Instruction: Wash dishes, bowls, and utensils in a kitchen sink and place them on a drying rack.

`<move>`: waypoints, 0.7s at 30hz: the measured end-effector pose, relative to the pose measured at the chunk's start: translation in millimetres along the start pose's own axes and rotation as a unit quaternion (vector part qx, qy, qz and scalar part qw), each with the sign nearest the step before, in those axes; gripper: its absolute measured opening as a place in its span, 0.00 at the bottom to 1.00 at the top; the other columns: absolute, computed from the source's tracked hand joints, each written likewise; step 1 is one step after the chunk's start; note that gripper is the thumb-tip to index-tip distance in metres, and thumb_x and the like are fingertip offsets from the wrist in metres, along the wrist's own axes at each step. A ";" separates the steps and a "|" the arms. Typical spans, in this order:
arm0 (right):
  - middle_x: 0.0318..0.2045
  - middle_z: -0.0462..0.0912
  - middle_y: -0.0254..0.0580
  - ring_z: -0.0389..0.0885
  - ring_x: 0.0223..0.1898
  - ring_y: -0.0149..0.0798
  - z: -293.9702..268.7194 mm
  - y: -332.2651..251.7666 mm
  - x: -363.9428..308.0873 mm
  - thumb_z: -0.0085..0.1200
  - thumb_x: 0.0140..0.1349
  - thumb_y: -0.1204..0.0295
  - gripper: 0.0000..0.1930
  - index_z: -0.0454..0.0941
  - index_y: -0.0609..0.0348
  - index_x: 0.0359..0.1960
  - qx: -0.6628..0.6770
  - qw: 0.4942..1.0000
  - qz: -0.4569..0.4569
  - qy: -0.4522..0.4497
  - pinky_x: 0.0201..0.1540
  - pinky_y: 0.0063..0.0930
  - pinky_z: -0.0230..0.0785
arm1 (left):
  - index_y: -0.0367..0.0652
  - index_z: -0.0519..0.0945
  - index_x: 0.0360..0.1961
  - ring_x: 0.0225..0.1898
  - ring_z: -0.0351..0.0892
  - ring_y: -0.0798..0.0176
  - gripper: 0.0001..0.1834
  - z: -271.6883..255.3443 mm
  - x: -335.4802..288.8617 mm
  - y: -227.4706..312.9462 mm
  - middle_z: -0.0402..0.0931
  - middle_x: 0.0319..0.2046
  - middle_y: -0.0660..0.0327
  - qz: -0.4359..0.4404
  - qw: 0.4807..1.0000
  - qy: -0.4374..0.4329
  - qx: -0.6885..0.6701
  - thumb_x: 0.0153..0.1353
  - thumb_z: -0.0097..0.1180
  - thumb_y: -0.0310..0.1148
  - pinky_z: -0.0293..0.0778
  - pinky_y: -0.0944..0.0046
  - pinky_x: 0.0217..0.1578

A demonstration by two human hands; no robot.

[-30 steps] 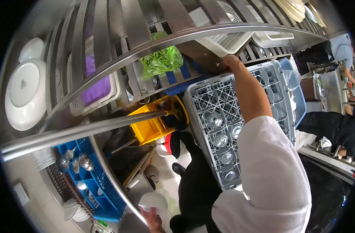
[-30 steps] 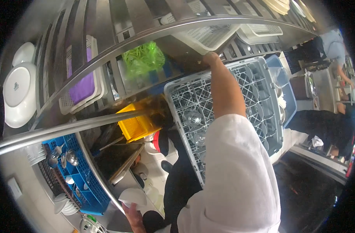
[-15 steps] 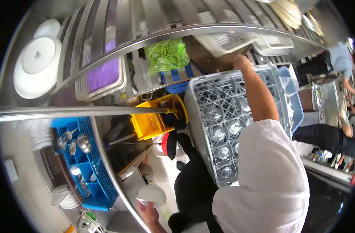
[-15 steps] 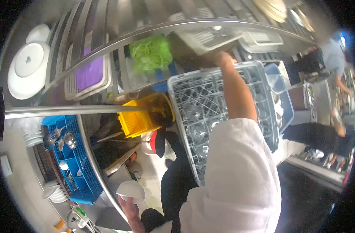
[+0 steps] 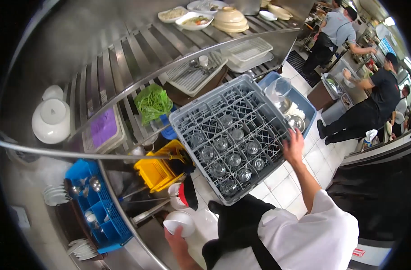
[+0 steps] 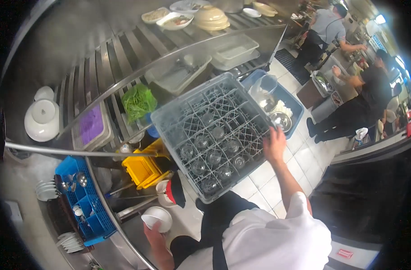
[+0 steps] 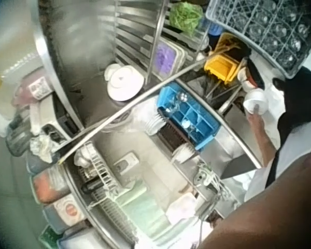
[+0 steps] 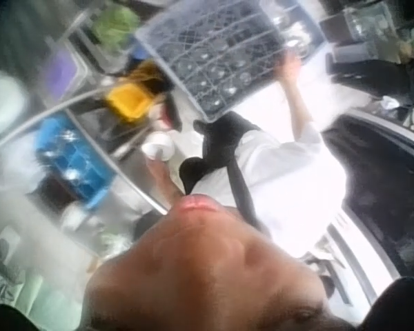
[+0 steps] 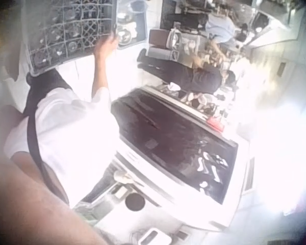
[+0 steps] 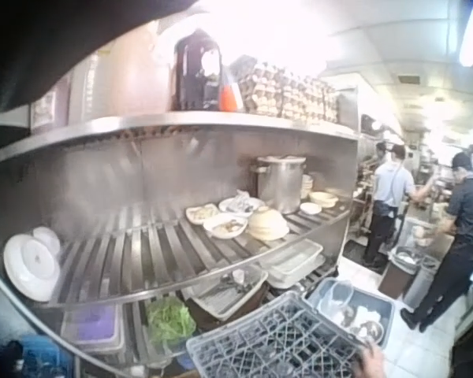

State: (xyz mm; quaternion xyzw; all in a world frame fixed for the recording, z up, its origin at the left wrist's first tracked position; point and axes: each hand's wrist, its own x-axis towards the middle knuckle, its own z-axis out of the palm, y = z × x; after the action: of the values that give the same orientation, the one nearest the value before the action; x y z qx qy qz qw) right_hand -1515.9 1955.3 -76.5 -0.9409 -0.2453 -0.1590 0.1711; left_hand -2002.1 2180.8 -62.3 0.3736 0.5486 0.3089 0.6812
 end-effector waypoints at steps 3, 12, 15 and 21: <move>0.49 0.77 0.52 0.73 0.53 0.51 27.2 104.6 15.8 0.54 0.57 0.73 0.19 0.73 0.57 0.52 0.060 0.976 0.208 0.011 0.56 0.42 0.64 | 0.36 0.67 0.59 0.46 0.76 0.58 0.32 24.5 0.8 -6.0 0.74 0.46 0.55 -0.010 1.000 -0.023 0.000 0.47 0.53 0.18 0.72 0.61 0.47; 0.41 0.81 0.52 0.79 0.45 0.54 158.7 178.4 264.0 0.47 0.60 0.73 0.13 0.78 0.58 0.45 0.161 0.976 -0.026 -0.145 0.49 0.42 0.70 | 0.37 0.67 0.57 0.43 0.78 0.55 0.27 167.6 24.0 -2.2 0.75 0.44 0.54 0.014 0.998 0.002 0.067 0.53 0.52 0.27 0.77 0.58 0.40; 0.44 0.79 0.50 0.76 0.48 0.53 237.5 182.8 352.2 0.50 0.58 0.71 0.16 0.75 0.55 0.49 0.100 0.972 -0.136 -0.160 0.50 0.43 0.69 | 0.49 0.79 0.49 0.51 0.73 0.37 0.20 169.5 28.3 -10.0 0.75 0.50 0.46 0.065 0.776 -0.026 0.627 0.53 0.62 0.34 0.69 0.38 0.50; 0.49 0.72 0.48 0.68 0.54 0.49 385.3 107.2 442.7 0.50 0.61 0.64 0.13 0.72 0.55 0.44 0.133 0.966 -0.214 -0.052 0.55 0.43 0.60 | 0.47 0.78 0.50 0.49 0.74 0.40 0.20 285.6 61.2 3.3 0.75 0.49 0.47 0.039 0.803 0.010 0.595 0.54 0.60 0.35 0.70 0.40 0.47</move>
State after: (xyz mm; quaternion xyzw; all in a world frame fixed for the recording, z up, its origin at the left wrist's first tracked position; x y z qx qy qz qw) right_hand -1010.7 2201.7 -276.3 -0.8422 -0.4684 -0.1086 0.2439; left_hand -1710.1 2184.8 -57.1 0.7234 0.6166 -0.0480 0.3069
